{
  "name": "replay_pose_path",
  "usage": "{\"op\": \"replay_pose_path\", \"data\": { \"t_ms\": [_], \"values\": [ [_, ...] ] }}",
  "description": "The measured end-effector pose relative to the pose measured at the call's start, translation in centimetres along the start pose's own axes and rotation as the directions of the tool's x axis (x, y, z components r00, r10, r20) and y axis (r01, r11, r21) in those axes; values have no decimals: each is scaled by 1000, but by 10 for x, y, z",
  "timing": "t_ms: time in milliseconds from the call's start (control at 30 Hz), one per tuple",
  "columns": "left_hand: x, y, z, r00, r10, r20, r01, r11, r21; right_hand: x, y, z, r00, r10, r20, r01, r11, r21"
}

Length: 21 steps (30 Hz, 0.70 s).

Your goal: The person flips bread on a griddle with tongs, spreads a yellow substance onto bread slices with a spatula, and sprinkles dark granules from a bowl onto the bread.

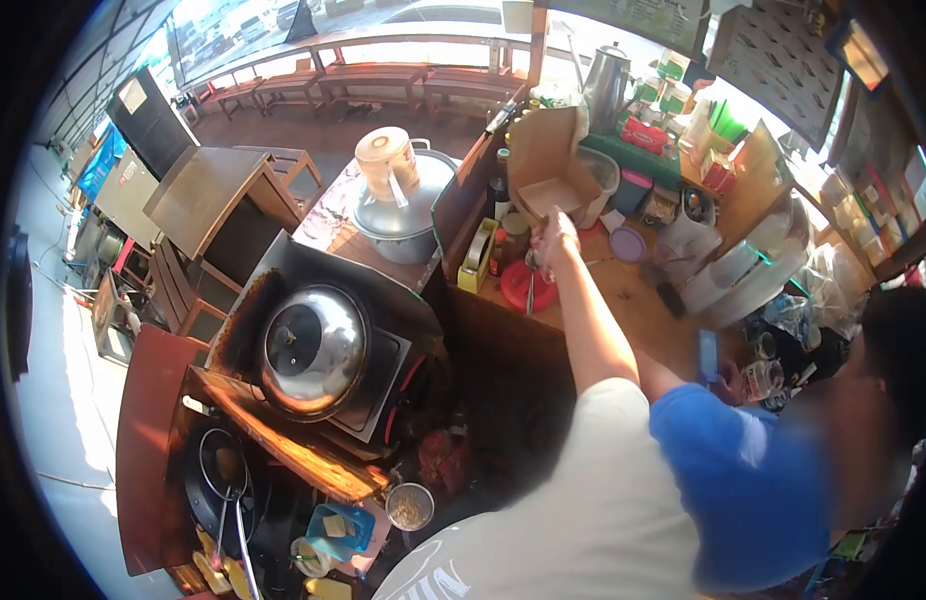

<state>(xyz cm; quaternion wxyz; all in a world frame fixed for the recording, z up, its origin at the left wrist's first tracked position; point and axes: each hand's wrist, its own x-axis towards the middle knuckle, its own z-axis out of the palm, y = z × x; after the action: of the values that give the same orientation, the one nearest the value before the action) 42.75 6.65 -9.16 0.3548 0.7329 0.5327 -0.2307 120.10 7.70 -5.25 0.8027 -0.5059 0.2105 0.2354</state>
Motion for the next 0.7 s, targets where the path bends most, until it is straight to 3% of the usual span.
{"op": "replay_pose_path", "data": {
  "t_ms": [167,200,333,400,433,500,533,600,633,700],
  "values": [
    [17,26,-5,1000,-25,10,25,999,-28,37,-67,-2,977,-212,-25,210,975,-79],
    [19,30,-4,1000,-28,14,28,999,-31,52,-81,-4,976,-212,53,217,970,-113],
    [27,45,1,999,-44,23,45,998,-52,103,-115,17,980,-199,2,193,944,-269],
    [31,51,3,999,-44,31,46,997,-55,113,-120,15,992,-122,35,124,870,-477],
    [32,54,3,998,-43,34,45,997,-57,117,-120,13,992,-120,34,122,870,-477],
    [32,57,5,998,-40,38,42,998,-56,109,-118,9,977,-212,-24,139,717,-683],
    [31,59,5,998,-38,42,40,998,-58,104,-118,5,978,-208,-28,132,718,-684],
    [33,61,3,998,-43,48,46,997,-60,92,-121,-7,948,-317,30,159,388,-908],
    [32,61,3,998,-43,50,46,997,-61,99,-119,-17,949,-315,28,155,387,-909],
    [32,62,3,998,-44,52,47,997,-63,118,-108,-40,879,-422,223,117,-263,-958]
  ]
}}
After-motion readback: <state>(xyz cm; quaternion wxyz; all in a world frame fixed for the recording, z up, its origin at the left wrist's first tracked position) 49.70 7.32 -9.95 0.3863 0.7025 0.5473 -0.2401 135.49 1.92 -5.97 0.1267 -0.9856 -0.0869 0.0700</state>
